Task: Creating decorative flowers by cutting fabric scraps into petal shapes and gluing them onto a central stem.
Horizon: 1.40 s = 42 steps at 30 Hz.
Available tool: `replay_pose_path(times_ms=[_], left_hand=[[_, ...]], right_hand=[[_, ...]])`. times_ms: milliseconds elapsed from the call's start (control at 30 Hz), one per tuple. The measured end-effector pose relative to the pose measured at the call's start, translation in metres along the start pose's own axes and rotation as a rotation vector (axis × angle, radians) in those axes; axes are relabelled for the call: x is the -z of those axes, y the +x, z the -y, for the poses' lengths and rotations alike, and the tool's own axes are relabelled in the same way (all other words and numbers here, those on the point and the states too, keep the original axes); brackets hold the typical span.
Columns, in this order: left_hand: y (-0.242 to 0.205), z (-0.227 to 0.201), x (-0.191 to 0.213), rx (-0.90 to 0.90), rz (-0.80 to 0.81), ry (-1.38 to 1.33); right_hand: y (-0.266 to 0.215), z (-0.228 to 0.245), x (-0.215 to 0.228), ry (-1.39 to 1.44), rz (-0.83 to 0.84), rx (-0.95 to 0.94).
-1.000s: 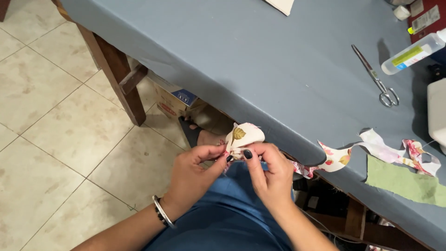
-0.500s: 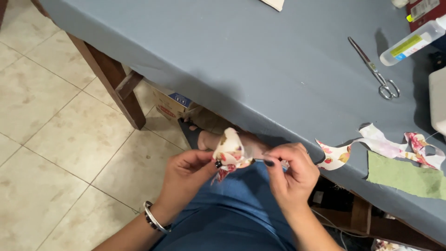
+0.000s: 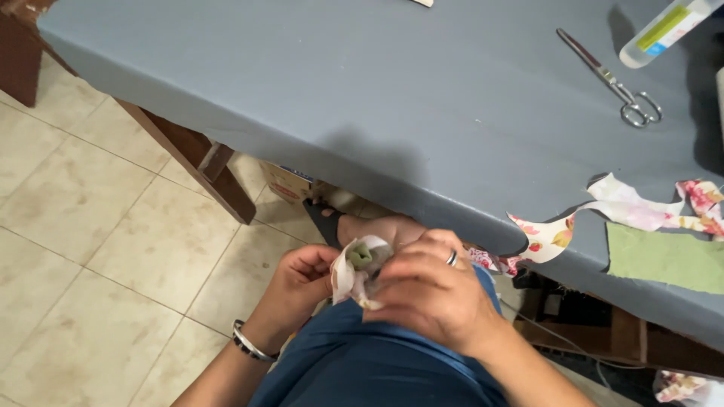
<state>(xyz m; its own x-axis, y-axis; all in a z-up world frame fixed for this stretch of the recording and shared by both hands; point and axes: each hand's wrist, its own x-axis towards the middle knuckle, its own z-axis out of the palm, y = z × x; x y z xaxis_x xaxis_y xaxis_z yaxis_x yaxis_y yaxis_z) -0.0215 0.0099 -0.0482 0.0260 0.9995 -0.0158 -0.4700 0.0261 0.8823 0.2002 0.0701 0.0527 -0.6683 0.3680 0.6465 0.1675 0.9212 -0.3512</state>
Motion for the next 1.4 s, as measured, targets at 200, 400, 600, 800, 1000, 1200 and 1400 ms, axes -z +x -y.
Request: replay_pose_path(times_ms=[200,400,600,800,1000,1200,1400], left_hand=[[0.01,0.001,0.012,0.083,0.087,0.062],[0.016,0.016,0.034,0.081,0.249,-0.171],[0.013,-0.018,-0.001,0.189,0.396,-0.02],[0.021,0.008,0.022,0.112,0.369,0.026],[0.034,0.026,0.04,0.153,0.404,-0.058],[0.041,-0.001,0.032,-0.004,0.447,-0.115],[0.035,-0.004,0.029,-0.054,0.344,-0.246]], right_hand=[[0.011,0.012,0.01,0.296,-0.083,-0.052],[0.0,0.001,0.016,0.171,0.064,-0.088],[0.028,0.012,0.012,0.23,-0.043,-0.219],[0.019,0.011,0.026,0.329,-0.003,-0.354],[0.033,0.021,0.015,0.257,0.044,-0.191],[0.021,0.015,0.026,0.325,-0.121,-0.29],[0.022,0.026,0.01,-0.103,0.03,0.19]])
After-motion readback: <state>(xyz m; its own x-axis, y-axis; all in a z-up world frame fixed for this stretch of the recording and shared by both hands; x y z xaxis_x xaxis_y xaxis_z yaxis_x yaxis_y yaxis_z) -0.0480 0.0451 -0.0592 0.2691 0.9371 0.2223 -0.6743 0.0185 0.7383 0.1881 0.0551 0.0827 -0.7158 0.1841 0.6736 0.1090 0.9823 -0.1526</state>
